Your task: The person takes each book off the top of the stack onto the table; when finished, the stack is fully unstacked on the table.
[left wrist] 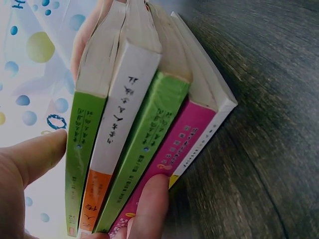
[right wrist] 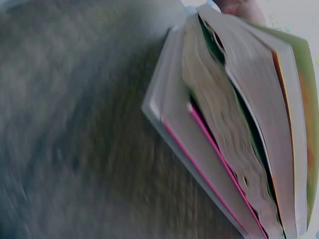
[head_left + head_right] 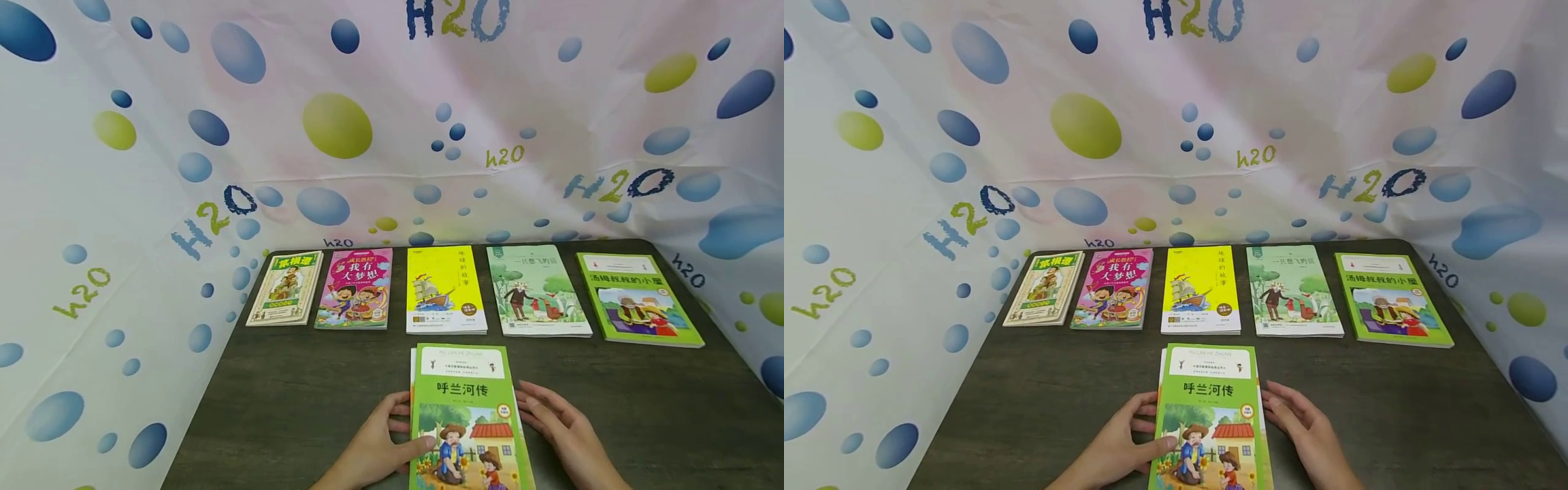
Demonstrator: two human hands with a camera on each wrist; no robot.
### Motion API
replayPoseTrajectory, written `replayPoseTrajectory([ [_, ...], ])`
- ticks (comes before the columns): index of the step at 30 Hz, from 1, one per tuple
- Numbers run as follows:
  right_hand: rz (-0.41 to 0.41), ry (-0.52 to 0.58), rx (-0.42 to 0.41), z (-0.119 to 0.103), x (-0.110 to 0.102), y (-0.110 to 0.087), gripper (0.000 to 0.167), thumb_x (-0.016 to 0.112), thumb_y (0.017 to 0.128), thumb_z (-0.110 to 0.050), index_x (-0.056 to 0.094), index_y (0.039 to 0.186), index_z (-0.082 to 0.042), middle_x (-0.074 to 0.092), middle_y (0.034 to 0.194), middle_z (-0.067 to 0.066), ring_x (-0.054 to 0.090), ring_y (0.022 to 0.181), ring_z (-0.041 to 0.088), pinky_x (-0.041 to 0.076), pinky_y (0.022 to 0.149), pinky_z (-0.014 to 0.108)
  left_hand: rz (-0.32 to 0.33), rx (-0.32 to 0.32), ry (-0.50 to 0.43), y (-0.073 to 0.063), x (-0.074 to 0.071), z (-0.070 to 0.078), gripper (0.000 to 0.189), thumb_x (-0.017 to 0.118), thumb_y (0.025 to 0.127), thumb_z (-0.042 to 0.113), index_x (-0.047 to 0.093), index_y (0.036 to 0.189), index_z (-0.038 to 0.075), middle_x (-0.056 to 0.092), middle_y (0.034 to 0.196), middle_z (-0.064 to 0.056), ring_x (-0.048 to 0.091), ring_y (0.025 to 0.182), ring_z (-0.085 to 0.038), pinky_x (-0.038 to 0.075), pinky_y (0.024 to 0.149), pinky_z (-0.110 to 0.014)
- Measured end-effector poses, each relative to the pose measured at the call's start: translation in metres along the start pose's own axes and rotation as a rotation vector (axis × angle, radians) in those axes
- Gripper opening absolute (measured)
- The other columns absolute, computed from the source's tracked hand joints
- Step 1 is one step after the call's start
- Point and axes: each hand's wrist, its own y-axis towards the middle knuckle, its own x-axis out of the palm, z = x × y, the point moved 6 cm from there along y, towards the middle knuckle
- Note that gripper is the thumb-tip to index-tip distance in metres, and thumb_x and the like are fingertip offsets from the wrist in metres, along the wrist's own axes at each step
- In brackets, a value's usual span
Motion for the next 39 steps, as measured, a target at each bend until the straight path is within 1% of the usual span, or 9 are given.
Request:
replayPoseTrajectory([
  [7,0.006,-0.096,0.037,0.007,0.008,-0.005,0.084,0.067,0.097,-0.06,0.045,0.158,-0.007,0.051,0.16,0.019,0.064,0.131,0.022,0.059,0.103,0.04,0.0,-0.001,0.025,0.0,-0.001,0.001,0.089,0.085,0.09,0.036,0.037,0.158,0.003,0.054,0.133,-0.015,0.059,0.109,-0.024,0.062,0.057,-0.038],
  [13,0.029,-0.108,-0.03,0.012,0.016,-0.014,0.066,0.062,0.107,-0.04,0.045,0.158,-0.003,0.054,0.155,0.023,0.069,0.122,0.025,0.063,0.088,0.032,0.012,0.004,0.017,-0.001,-0.002,0.003,0.088,0.085,0.09,0.034,0.038,0.157,0.003,0.054,0.133,-0.016,0.059,0.11,-0.025,0.062,0.057,-0.039],
  [18,0.046,-0.114,-0.055,0.016,0.021,-0.018,0.069,0.059,0.107,-0.046,0.042,0.16,-0.006,0.05,0.158,0.025,0.071,0.116,0.024,0.062,0.078,0.03,-0.001,0.01,0.03,-0.002,-0.004,0.004,0.089,0.085,0.09,0.037,0.039,0.157,0.002,0.053,0.134,-0.017,0.06,0.108,-0.024,0.062,0.058,-0.038],
  [23,0.044,-0.11,-0.094,0.017,0.022,-0.021,0.064,0.061,0.107,-0.037,0.042,0.16,-0.006,0.05,0.156,0.025,0.069,0.117,0.024,0.062,0.076,0.03,-0.039,0.026,0.019,0.002,-0.008,-0.004,0.086,0.083,0.091,0.044,0.041,0.158,0.009,0.054,0.137,-0.013,0.061,0.107,-0.02,0.062,0.056,-0.041],
  [24,0.039,-0.097,-0.098,0.018,0.023,-0.021,0.065,0.063,0.107,-0.036,0.042,0.16,-0.007,0.05,0.156,0.024,0.069,0.119,0.026,0.063,0.077,0.03,-0.049,0.034,0.014,0.008,-0.01,-0.014,0.085,0.083,0.09,0.048,0.044,0.157,0.013,0.055,0.137,-0.01,0.062,0.107,-0.019,0.063,0.059,-0.039],
  [26,0.034,-0.093,-0.098,0.018,0.023,-0.021,0.068,0.066,0.105,-0.037,0.041,0.161,-0.007,0.049,0.156,0.025,0.068,0.124,0.031,0.064,0.08,0.031,-0.068,0.05,0.014,0.007,-0.011,-0.014,0.079,0.08,0.093,0.045,0.045,0.156,0.013,0.057,0.137,-0.008,0.065,0.108,-0.019,0.064,0.068,-0.04],
  [31,0.038,-0.101,-0.082,0.016,0.024,-0.021,0.076,0.072,0.1,-0.037,0.039,0.162,-0.007,0.046,0.159,0.026,0.062,0.134,0.038,0.065,0.086,0.032,-0.087,0.11,0.0,-0.009,-0.011,0.005,0.063,0.073,0.101,0.028,0.048,0.151,-0.001,0.062,0.132,-0.014,0.068,0.108,-0.023,0.06,0.09,-0.037],
  [34,0.038,-0.101,-0.081,0.016,0.024,-0.021,0.077,0.073,0.1,-0.037,0.039,0.162,-0.007,0.047,0.158,0.026,0.064,0.133,0.037,0.065,0.086,0.032,-0.08,0.104,0.009,-0.011,-0.013,0.004,0.058,0.073,0.101,0.03,0.052,0.145,-0.001,0.064,0.123,-0.012,0.067,0.102,-0.021,0.058,0.085,-0.031],
  [39,0.034,-0.092,-0.073,0.017,0.023,-0.022,0.077,0.073,0.099,-0.038,0.039,0.162,-0.008,0.049,0.157,0.027,0.065,0.131,0.037,0.065,0.085,0.034,-0.1,0.069,-0.028,-0.014,-0.017,0.002,0.052,0.072,0.102,0.03,0.054,0.139,-0.001,0.064,0.1,-0.007,0.062,0.077,-0.015,0.053,0.057,-0.027],
])
